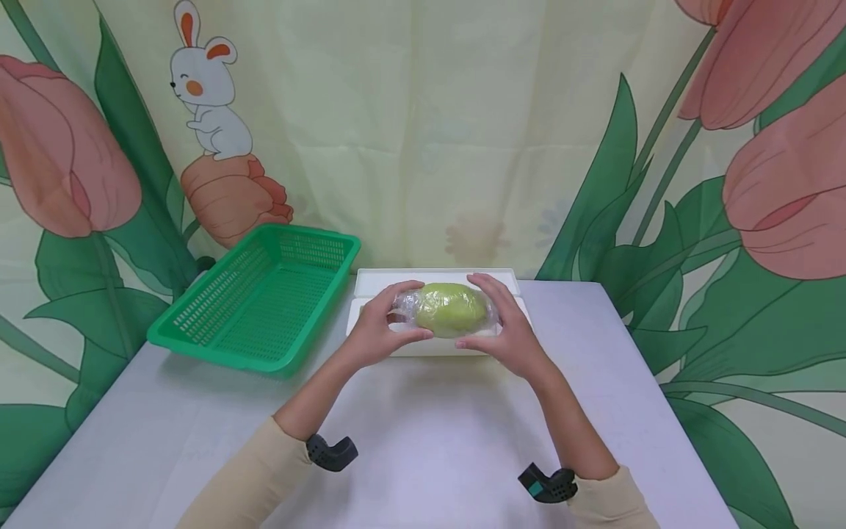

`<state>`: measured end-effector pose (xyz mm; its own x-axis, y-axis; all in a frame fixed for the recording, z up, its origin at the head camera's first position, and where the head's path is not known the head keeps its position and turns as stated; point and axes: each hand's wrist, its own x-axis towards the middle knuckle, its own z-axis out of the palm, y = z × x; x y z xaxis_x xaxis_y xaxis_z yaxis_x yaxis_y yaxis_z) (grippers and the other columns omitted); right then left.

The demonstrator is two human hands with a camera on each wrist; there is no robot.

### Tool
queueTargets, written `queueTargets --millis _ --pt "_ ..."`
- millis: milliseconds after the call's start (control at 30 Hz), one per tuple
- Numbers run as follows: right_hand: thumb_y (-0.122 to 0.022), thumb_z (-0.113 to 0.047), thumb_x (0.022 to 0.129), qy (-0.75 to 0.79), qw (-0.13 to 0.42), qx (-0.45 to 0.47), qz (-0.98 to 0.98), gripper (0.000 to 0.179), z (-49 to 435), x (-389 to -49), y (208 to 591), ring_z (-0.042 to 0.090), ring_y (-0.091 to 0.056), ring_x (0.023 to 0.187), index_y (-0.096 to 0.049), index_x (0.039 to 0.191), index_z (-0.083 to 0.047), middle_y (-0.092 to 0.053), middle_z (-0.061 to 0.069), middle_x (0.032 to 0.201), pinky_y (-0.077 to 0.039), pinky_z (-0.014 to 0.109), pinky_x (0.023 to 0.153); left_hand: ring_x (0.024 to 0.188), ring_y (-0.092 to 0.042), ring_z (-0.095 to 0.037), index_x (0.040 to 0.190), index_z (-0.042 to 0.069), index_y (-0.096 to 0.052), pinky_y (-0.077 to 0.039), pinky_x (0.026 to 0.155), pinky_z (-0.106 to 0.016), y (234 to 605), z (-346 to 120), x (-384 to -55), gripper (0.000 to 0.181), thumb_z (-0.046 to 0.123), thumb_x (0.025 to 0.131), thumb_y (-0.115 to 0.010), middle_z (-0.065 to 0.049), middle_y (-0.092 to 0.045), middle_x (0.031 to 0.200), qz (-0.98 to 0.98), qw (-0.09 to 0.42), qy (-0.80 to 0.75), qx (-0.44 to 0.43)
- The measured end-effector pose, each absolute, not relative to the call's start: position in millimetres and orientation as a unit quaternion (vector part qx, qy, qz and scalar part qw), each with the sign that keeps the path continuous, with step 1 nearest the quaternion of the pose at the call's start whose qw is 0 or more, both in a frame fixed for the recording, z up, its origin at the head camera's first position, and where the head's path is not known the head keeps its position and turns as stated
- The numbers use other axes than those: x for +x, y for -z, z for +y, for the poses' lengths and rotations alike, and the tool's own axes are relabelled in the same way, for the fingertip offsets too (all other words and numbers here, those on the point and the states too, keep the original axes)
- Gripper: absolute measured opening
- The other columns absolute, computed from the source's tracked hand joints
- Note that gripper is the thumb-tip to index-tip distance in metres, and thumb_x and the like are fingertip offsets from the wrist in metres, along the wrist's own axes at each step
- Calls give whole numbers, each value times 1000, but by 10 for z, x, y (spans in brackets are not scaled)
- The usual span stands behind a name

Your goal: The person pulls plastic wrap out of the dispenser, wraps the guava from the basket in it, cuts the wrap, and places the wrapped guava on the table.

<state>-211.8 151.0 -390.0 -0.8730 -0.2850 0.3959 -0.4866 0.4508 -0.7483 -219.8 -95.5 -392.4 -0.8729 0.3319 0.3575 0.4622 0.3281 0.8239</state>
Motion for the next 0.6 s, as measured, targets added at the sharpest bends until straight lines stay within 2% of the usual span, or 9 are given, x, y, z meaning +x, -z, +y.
queueTargets --millis 33,133,233,300,500,600 --pt "-89 -24 68 -469 120 236 -843 88 1511 -2137 3928 23 -37 139 -43 143 -30 -41 -1 149 -39 54 109 105 -64 -23 136 23 -49 -58 85 -30 3925 -958 -2205 75 19 72 -86 -4 -55 131 -811 49 533 -236" --pt "-87 -22 70 -474 134 242 -836 78 1506 -2188 3992 22 -47 131 -49 139 -27 -50 0 143 -47 48 103 109 -63 -25 138 22 -47 -58 86 -31 3938 -965 -2226 78 18 71 -86 -7 -53 133 -810 35 542 -222" --pt "-83 -24 75 -484 120 231 -836 72 1506 -2231 4022 24 -56 120 -49 139 -28 -53 2 139 -54 44 93 115 -59 -26 139 22 -45 -58 87 -38 3978 -969 -2240 81 13 70 -86 -6 -50 137 -808 46 541 -231" --pt "-82 -25 77 -485 105 225 -839 74 1506 -2253 4040 25 -56 118 -46 141 -29 -52 3 142 -55 44 90 116 -59 -27 137 22 -45 -58 86 -40 4011 -968 -2258 79 10 70 -86 -6 -49 138 -806 59 538 -240" --pt "-86 -23 71 -436 107 245 -859 86 1505 -2305 4133 26 -43 135 -41 145 -29 -45 1 147 -43 52 106 109 -65 -31 131 24 -51 -59 83 -36 4102 -972 -2324 65 12 75 -82 -3 -54 132 -793 39 569 -214" --pt "-84 -22 74 -428 111 241 -864 82 1514 -2332 4188 28 -48 130 -42 144 -28 -50 4 143 -44 53 104 114 -61 -32 135 26 -48 -59 84 -34 4152 -957 -2343 71 10 75 -82 -2 -48 137 -791 19 578 -203"
